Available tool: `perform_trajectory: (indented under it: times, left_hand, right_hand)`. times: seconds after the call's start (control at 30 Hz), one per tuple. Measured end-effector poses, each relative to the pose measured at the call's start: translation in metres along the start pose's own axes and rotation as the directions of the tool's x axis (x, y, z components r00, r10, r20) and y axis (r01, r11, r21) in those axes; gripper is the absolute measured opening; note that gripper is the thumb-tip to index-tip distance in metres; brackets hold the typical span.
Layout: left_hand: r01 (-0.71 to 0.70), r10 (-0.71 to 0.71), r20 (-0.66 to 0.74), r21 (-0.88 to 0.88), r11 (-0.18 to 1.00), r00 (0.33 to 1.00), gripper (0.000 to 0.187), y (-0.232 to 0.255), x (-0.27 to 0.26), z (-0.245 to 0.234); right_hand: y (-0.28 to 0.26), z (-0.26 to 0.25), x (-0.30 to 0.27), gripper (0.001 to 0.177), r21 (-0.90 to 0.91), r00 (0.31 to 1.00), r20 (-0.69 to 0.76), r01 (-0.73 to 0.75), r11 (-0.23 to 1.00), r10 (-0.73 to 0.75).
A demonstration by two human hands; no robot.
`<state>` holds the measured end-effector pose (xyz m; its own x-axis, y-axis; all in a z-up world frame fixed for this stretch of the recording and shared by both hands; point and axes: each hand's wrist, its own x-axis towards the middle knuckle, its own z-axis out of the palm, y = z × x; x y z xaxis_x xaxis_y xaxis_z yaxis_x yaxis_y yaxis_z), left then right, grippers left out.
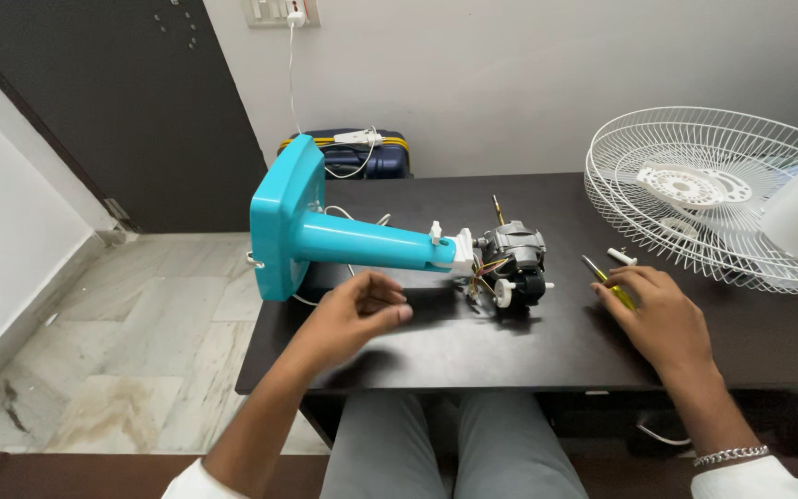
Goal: The person assembles a small tabletop fan by connecting the motor to the blue base, securing it with a screwdriver, and routing the power cord through the base. They then attach a black plastic backplate to the base.
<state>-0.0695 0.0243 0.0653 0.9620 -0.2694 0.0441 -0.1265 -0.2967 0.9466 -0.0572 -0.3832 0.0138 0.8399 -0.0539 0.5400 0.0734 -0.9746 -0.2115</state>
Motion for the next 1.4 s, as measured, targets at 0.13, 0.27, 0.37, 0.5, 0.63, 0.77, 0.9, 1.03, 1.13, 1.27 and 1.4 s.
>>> perform_trajectory:
  times: [0.13, 0.27, 0.37, 0.5, 0.63, 0.77, 0.9, 1.03, 1.13, 1.27, 1.4]
  left_hand:
    - [-0.357, 0.336, 0.192, 0.092, 0.929, 0.922, 0.036, 0.050, -0.054, -0.015]
    - [-0.701, 0.674, 0.358, -0.069, 0.709, 0.646, 0.040, 0.099, -0.103, -0.030]
    - [-0.745, 0.704, 0.431, -0.102, 0.659, 0.564, 0.037, 0.121, -0.125, -0.037]
    - [-0.709, 0.638, 0.507, -0.072, 0.702, 0.580, 0.035, 0.124, -0.134, -0.045]
    - [-0.619, 0.519, 0.553, -0.007, 0.785, 0.651, 0.032, 0.107, -0.138, -0.053]
    - [-0.491, 0.359, 0.587, 0.076, 0.868, 0.726, 0.030, 0.088, -0.141, -0.059]
    - [-0.375, 0.218, 0.612, 0.139, 0.916, 0.760, 0.028, 0.076, -0.141, -0.064]
    - [-0.290, 0.116, 0.628, 0.182, 0.939, 0.769, 0.028, 0.069, -0.133, -0.074]
    - [-0.251, 0.069, 0.631, 0.203, 0.946, 0.772, 0.028, 0.063, -0.126, -0.078]
    - [-0.220, 0.040, 0.629, 0.211, 0.952, 0.776, 0.028, 0.061, -0.131, -0.071]
    - [-0.365, 0.249, 0.538, 0.119, 0.923, 0.806, 0.029, 0.086, -0.129, -0.077]
  right_hand:
    - [-0.001, 0.001, -0.002, 0.029, -0.012, 1.000, -0.007, 0.024, 1.000, -0.024]
    - [-0.001, 0.003, -0.001, 0.029, -0.044, 1.000, 0.024, 0.022, 0.999, -0.021]
    - [-0.001, 0.003, -0.003, 0.029, -0.025, 1.000, -0.006, 0.010, 1.000, -0.011]
    - [-0.001, 0.002, -0.002, 0.029, -0.033, 1.000, 0.018, -0.012, 0.999, 0.012]
    - [-0.002, 0.003, -0.004, 0.028, -0.043, 0.999, -0.026, 0.025, 0.999, -0.027]
    - [-0.003, 0.003, -0.004, 0.027, -0.062, 1.000, 0.004, 0.017, 0.998, -0.017]
    - [-0.001, 0.004, -0.004, 0.028, -0.061, 1.000, 0.023, 0.001, 0.998, 0.000]
    - [-0.002, 0.005, -0.002, 0.029, -0.079, 0.999, 0.041, -0.009, 0.997, 0.012]
    - [-0.003, 0.005, -0.001, 0.029, -0.100, 0.998, 0.061, -0.003, 0.995, 0.009]
    - [-0.007, 0.002, -0.001, 0.028, -0.092, 0.994, 0.111, 0.021, 0.996, -0.010]
    - [-0.012, -0.002, -0.002, 0.025, -0.069, 0.995, 0.073, 0.071, 0.995, -0.066]
